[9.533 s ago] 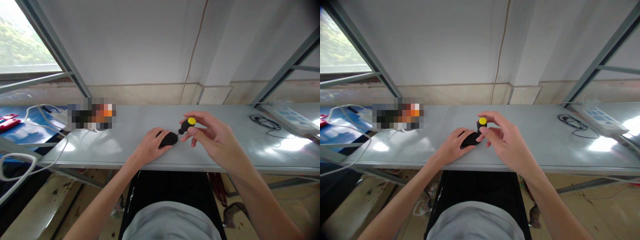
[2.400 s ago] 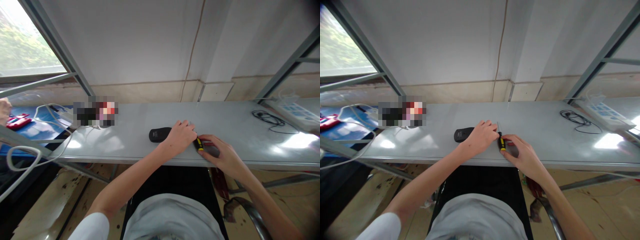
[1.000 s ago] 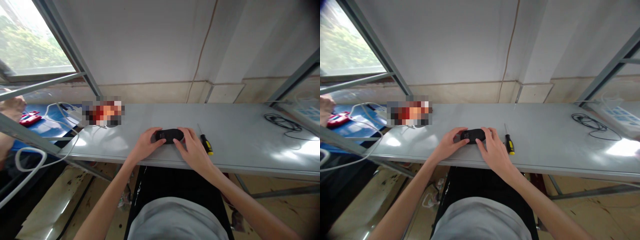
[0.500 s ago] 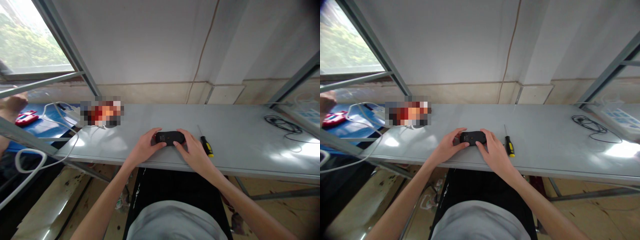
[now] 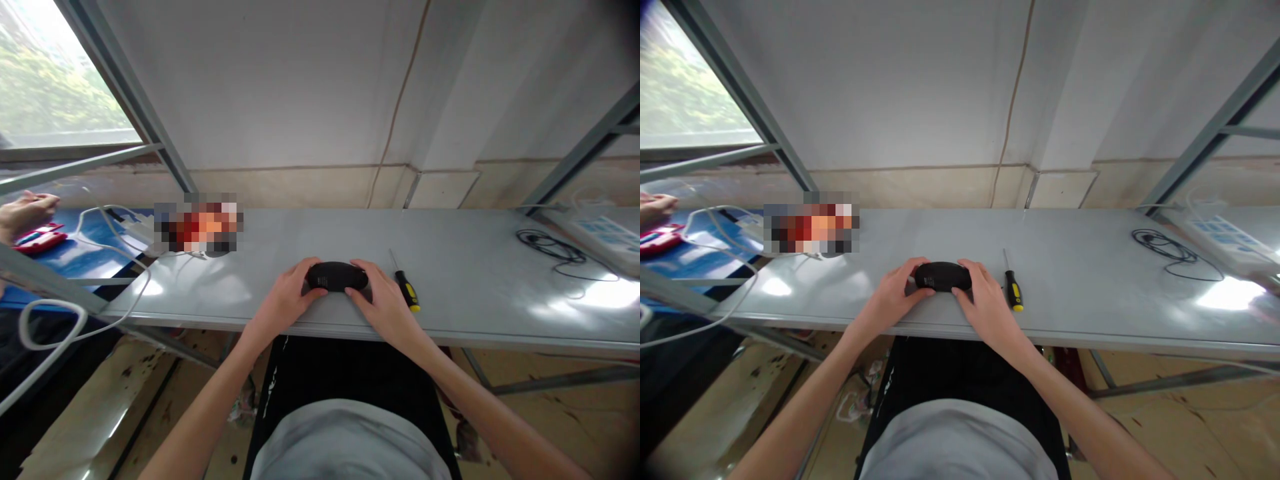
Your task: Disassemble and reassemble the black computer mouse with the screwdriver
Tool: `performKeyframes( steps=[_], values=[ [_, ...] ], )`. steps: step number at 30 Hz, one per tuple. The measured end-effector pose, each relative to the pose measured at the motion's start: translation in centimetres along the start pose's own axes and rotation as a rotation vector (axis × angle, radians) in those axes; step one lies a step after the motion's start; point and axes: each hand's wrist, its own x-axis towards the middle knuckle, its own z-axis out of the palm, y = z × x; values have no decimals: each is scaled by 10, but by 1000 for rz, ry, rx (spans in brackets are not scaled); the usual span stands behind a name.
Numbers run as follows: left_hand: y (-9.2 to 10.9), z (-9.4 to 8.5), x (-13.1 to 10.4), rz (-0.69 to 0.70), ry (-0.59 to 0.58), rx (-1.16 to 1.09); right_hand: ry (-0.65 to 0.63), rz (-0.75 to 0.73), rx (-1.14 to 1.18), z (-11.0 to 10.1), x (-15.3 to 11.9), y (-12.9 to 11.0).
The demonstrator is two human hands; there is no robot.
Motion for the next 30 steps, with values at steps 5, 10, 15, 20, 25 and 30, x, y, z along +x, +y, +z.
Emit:
performKeyframes(
  steps=[5, 10, 15, 20, 25, 30],
  values=[
    [6, 3, -4, 80, -38, 171, -22, -8, -1, 0, -1, -2],
    [6, 3, -4, 124, -34, 179, -21, -3, 6, -1, 0, -3],
    [10, -1, -4, 78, -4, 134, -29, -9, 20, -4, 2, -5],
    [11, -2, -3, 64, 4, 94, -45, -20, 24, -6, 2, -5],
    [8, -1, -1, 76, -43, 85, -55, -39, -15, -6, 1, -5],
    [5, 1, -2, 127, -53, 117, -59, -38, -130, 2, -5, -9]
  ],
)
